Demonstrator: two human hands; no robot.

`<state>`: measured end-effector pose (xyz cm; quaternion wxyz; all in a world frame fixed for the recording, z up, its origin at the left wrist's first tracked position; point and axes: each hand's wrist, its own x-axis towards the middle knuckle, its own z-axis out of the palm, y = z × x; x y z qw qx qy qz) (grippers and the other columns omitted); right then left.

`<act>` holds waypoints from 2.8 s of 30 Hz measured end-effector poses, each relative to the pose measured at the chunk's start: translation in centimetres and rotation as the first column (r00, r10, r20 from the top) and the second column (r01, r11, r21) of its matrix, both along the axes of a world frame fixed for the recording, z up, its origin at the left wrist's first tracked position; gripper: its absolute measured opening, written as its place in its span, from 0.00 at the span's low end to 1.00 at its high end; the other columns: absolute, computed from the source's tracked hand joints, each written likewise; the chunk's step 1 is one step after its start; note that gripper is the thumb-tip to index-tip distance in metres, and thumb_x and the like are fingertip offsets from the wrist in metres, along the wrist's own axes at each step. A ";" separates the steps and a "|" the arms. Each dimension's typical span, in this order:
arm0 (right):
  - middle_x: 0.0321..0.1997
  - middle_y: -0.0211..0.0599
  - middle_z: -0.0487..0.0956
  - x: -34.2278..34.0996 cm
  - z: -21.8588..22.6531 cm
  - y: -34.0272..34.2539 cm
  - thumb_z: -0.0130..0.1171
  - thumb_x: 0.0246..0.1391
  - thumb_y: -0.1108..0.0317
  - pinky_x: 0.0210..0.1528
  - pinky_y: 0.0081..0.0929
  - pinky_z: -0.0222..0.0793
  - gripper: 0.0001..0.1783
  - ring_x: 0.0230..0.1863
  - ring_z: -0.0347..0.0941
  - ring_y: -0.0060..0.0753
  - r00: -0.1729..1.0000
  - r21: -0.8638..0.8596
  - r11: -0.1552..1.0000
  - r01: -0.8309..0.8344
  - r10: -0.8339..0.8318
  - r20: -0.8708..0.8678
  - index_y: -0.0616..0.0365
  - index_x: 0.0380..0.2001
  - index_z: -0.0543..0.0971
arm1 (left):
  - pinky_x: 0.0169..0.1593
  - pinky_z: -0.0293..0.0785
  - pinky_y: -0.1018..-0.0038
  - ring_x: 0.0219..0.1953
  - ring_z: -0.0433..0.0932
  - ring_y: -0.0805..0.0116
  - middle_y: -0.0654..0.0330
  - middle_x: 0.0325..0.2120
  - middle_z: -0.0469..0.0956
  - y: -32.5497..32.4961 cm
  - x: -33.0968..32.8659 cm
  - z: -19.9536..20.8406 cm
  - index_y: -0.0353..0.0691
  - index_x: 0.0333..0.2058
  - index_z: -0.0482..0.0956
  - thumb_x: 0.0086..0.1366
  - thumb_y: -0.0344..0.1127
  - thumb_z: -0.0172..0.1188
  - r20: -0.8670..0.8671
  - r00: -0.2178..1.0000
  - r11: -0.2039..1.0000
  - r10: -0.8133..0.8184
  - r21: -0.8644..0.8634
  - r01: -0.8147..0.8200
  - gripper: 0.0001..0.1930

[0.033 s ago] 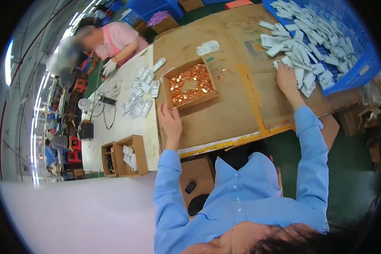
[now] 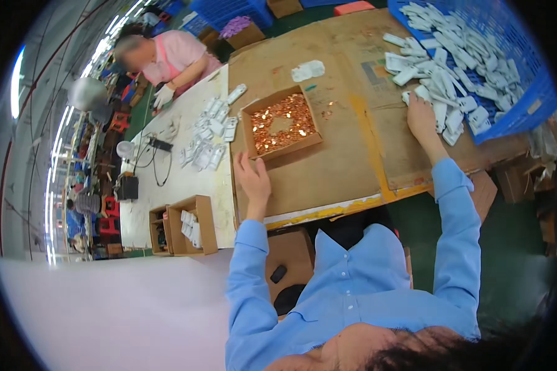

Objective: Assembling small electronic components by hand at a factory workbench.

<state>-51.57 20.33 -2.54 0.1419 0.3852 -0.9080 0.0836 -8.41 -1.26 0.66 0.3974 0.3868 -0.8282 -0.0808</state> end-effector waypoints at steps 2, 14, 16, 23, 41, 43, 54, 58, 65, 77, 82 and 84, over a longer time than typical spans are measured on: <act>0.40 0.50 0.79 1.0 1.9 -0.1 0.53 0.55 0.72 0.41 0.40 0.77 0.18 0.44 0.78 0.49 1.000 -0.010 1.000 -0.001 0.001 0.005 0.58 0.50 0.69 | 0.61 0.62 0.55 0.58 0.66 0.42 0.42 0.56 0.66 2.3 -0.1 0.4 0.32 0.54 0.69 0.67 0.37 0.56 -0.097 0.995 1.000 -0.018 -0.022 0.016 0.20; 0.38 0.52 0.80 19.3 2.6 -4.1 0.54 0.52 0.76 0.42 0.44 0.74 0.14 0.41 0.78 0.53 0.641 -0.513 0.788 -0.341 0.594 0.486 0.61 0.44 0.73 | 0.38 0.76 0.65 0.31 0.81 0.54 0.47 0.30 0.82 10.6 -3.0 -0.9 0.32 0.40 0.79 0.68 0.41 0.56 -0.111 0.965 0.729 -0.239 0.636 0.253 0.15; 0.36 0.50 0.80 23.3 2.5 -4.9 0.55 0.54 0.75 0.40 0.39 0.74 0.14 0.37 0.79 0.47 0.454 -0.650 0.738 -0.183 0.650 0.610 0.63 0.45 0.74 | 0.35 0.75 0.66 0.27 0.80 0.59 0.49 0.27 0.82 10.3 -3.0 -2.0 0.30 0.39 0.79 0.69 0.42 0.56 -0.165 0.962 0.746 -0.218 0.607 0.273 0.17; 0.29 0.35 0.78 28.6 -0.4 -5.1 0.62 0.55 0.68 0.33 0.26 0.72 0.11 0.28 0.73 0.24 0.272 -0.720 0.694 -0.029 0.699 0.662 0.64 0.38 0.77 | 0.34 0.70 0.76 0.30 0.74 0.78 0.63 0.29 0.80 5.8 -0.9 -4.6 0.34 0.39 0.81 0.67 0.36 0.55 -0.485 0.874 0.672 0.033 0.658 0.340 0.11; 0.15 0.28 0.67 22.8 5.6 -8.2 0.64 0.58 0.60 0.24 0.26 0.58 0.19 0.21 0.58 0.19 0.367 -0.675 0.732 -0.097 0.656 0.659 0.63 0.21 0.74 | 0.39 0.76 0.69 0.36 0.84 0.61 0.54 0.33 0.85 3.0 0.1 -3.5 0.37 0.41 0.79 0.60 0.38 0.62 -0.303 0.951 0.791 0.059 0.595 0.141 0.13; 0.15 0.31 0.68 21.1 7.3 -10.9 0.63 0.58 0.59 0.24 0.27 0.58 0.19 0.21 0.59 0.19 0.447 -0.686 0.695 -0.215 0.694 0.564 0.63 0.22 0.75 | 0.39 0.76 0.68 0.35 0.84 0.60 0.54 0.32 0.85 2.9 0.1 -3.5 0.38 0.42 0.79 0.59 0.39 0.62 -0.297 0.952 0.797 0.071 0.592 0.125 0.14; 0.42 0.41 0.77 17.5 5.9 -26.2 0.56 0.53 0.72 0.45 0.45 0.73 0.06 0.44 0.77 0.48 0.561 -0.141 0.617 -0.774 0.772 0.301 0.54 0.35 0.79 | 0.36 0.78 0.63 0.31 0.84 0.53 0.55 0.28 0.84 3.6 -0.5 -2.3 0.43 0.38 0.82 0.54 0.44 0.65 -0.153 0.984 0.813 0.093 0.582 0.014 0.15; 0.42 0.40 0.78 18.0 5.3 -28.0 0.59 0.49 0.75 0.46 0.45 0.75 0.08 0.46 0.77 0.47 0.574 0.113 0.565 -0.818 0.788 0.223 0.55 0.35 0.80 | 0.36 0.78 0.62 0.31 0.83 0.53 0.54 0.28 0.84 3.4 -0.5 -2.2 0.44 0.38 0.82 0.54 0.44 0.65 -0.149 0.984 0.810 0.095 0.587 0.011 0.15; 0.41 0.44 0.82 18.7 5.8 -29.2 0.60 0.48 0.75 0.43 0.41 0.79 0.08 0.45 0.80 0.47 0.588 0.276 0.541 -0.795 0.798 0.132 0.60 0.33 0.82 | 0.35 0.78 0.61 0.31 0.82 0.50 0.54 0.28 0.83 3.4 -0.4 -1.7 0.44 0.38 0.81 0.54 0.43 0.65 -0.135 0.988 0.841 0.079 0.541 0.007 0.14; 0.36 0.45 0.83 19.2 5.9 -28.8 0.59 0.49 0.74 0.39 0.41 0.78 0.06 0.41 0.82 0.46 0.648 0.254 0.613 -0.748 0.757 0.083 0.58 0.30 0.83 | 0.36 0.78 0.64 0.31 0.83 0.52 0.53 0.27 0.83 3.6 -0.5 -1.2 0.42 0.36 0.82 0.54 0.41 0.66 -0.085 0.994 0.836 0.068 0.548 -0.010 0.14; 0.37 0.45 0.84 19.8 6.0 -29.3 0.59 0.49 0.73 0.40 0.40 0.79 0.07 0.42 0.82 0.45 0.668 0.297 0.617 -0.728 0.736 0.107 0.57 0.32 0.84 | 0.35 0.77 0.62 0.31 0.83 0.51 0.53 0.27 0.83 3.6 -0.5 -1.2 0.42 0.36 0.82 0.54 0.42 0.65 -0.066 0.995 0.839 0.070 0.544 -0.023 0.13; 0.37 0.45 0.84 19.8 6.0 -29.3 0.59 0.50 0.72 0.40 0.40 0.79 0.07 0.42 0.82 0.45 0.664 0.316 0.606 -0.730 0.739 0.115 0.57 0.32 0.84 | 0.35 0.77 0.62 0.31 0.83 0.51 0.53 0.27 0.83 3.6 -0.6 -1.1 0.42 0.36 0.82 0.54 0.42 0.65 -0.062 0.996 0.845 0.066 0.535 -0.023 0.13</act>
